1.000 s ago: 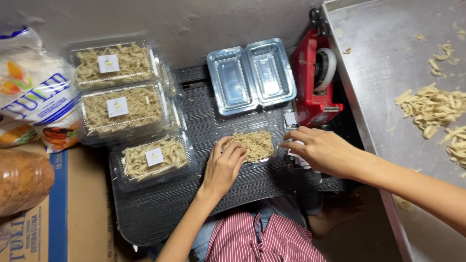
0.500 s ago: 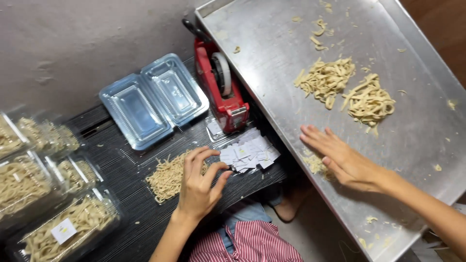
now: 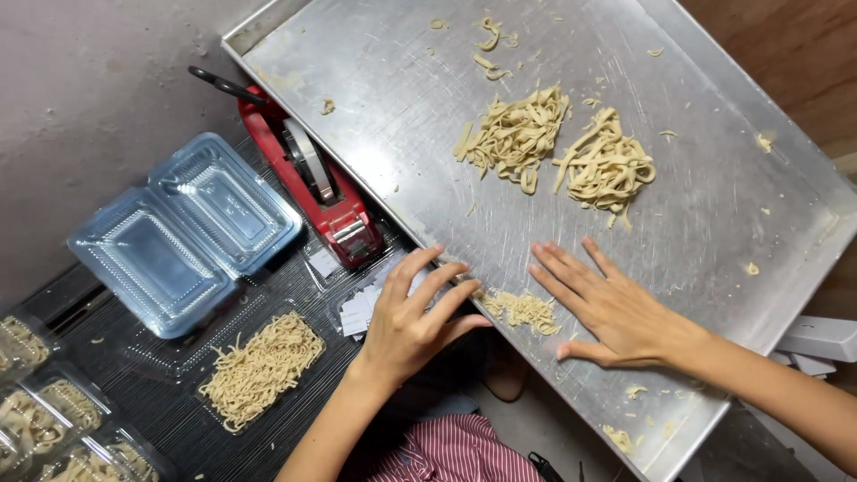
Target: The person packs dried noodles by hand into clear plastic containers, arranging them neatly. They then place a small paper label on top of the noodles in each container.
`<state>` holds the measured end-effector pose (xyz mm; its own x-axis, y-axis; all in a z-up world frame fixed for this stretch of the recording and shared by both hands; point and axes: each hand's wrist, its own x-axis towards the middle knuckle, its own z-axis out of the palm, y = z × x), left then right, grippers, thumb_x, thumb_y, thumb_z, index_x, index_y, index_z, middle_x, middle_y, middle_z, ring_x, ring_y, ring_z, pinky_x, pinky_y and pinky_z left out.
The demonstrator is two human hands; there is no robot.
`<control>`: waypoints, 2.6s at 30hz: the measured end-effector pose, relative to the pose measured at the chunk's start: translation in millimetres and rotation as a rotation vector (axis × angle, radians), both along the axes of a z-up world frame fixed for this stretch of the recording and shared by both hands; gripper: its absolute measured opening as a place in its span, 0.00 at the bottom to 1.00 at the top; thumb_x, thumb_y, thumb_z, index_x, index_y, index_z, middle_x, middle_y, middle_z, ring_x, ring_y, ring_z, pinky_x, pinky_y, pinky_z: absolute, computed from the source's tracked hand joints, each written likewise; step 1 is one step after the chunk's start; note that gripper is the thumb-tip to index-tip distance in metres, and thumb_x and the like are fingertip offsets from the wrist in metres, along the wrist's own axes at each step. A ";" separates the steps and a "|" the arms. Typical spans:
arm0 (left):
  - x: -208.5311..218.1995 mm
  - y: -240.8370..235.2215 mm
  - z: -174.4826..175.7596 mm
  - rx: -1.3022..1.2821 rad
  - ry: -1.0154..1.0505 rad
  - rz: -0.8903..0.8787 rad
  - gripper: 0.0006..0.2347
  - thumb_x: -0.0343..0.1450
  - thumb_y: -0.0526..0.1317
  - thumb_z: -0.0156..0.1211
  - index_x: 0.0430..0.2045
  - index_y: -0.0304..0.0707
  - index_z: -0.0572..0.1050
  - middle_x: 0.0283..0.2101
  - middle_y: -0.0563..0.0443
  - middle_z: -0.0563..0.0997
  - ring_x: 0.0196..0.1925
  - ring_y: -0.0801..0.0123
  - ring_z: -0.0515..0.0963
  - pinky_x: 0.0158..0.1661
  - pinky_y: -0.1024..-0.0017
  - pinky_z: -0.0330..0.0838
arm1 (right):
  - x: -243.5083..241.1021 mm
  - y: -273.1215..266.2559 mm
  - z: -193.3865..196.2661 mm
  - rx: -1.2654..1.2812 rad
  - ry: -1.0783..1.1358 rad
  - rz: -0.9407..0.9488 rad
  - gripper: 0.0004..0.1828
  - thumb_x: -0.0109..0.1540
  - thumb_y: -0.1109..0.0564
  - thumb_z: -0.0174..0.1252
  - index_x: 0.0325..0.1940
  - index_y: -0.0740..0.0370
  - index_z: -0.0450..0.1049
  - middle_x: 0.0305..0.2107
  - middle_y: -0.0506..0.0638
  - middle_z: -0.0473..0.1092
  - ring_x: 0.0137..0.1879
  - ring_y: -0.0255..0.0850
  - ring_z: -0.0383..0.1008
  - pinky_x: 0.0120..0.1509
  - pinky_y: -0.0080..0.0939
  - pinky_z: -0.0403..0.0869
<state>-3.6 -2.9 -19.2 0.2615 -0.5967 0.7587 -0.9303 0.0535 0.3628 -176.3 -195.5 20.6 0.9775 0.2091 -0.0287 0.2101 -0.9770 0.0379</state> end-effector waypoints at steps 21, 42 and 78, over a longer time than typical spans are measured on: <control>4.5 -5.9 6.6 0.008 0.044 0.060 0.13 0.62 0.53 0.54 0.23 0.44 0.73 0.32 0.54 0.74 0.46 0.56 0.73 0.47 0.60 0.67 | 50.3 27.6 13.6 0.452 -0.216 0.283 0.15 0.61 0.58 0.42 0.46 0.70 0.67 0.45 0.59 0.67 0.53 0.51 0.67 0.51 0.47 0.67; 2.2 14.5 63.4 0.066 0.821 -0.461 0.15 0.64 0.32 0.49 0.46 0.38 0.66 0.50 0.43 0.67 0.56 0.50 0.64 0.55 0.56 0.58 | 50.9 18.3 56.0 0.897 -0.071 -0.350 0.07 0.54 0.63 0.54 0.35 0.63 0.75 0.29 0.53 0.75 0.33 0.43 0.76 0.38 0.41 0.74; 51.1 206.1 -74.8 -0.656 2.176 -0.192 0.14 0.68 0.45 0.46 0.40 0.38 0.71 0.37 0.48 0.74 0.41 0.64 0.73 0.48 0.66 0.67 | 242.7 253.6 -5.5 0.237 0.574 0.494 0.07 0.55 0.59 0.54 0.29 0.68 0.70 0.27 0.57 0.68 0.32 0.56 0.73 0.34 0.49 0.72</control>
<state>47.6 203.2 -94.0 0.6771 -0.5782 -0.4552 0.7352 0.5579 0.3850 66.4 58.1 15.0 0.6162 0.6780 -0.4007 0.5449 -0.7344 -0.4047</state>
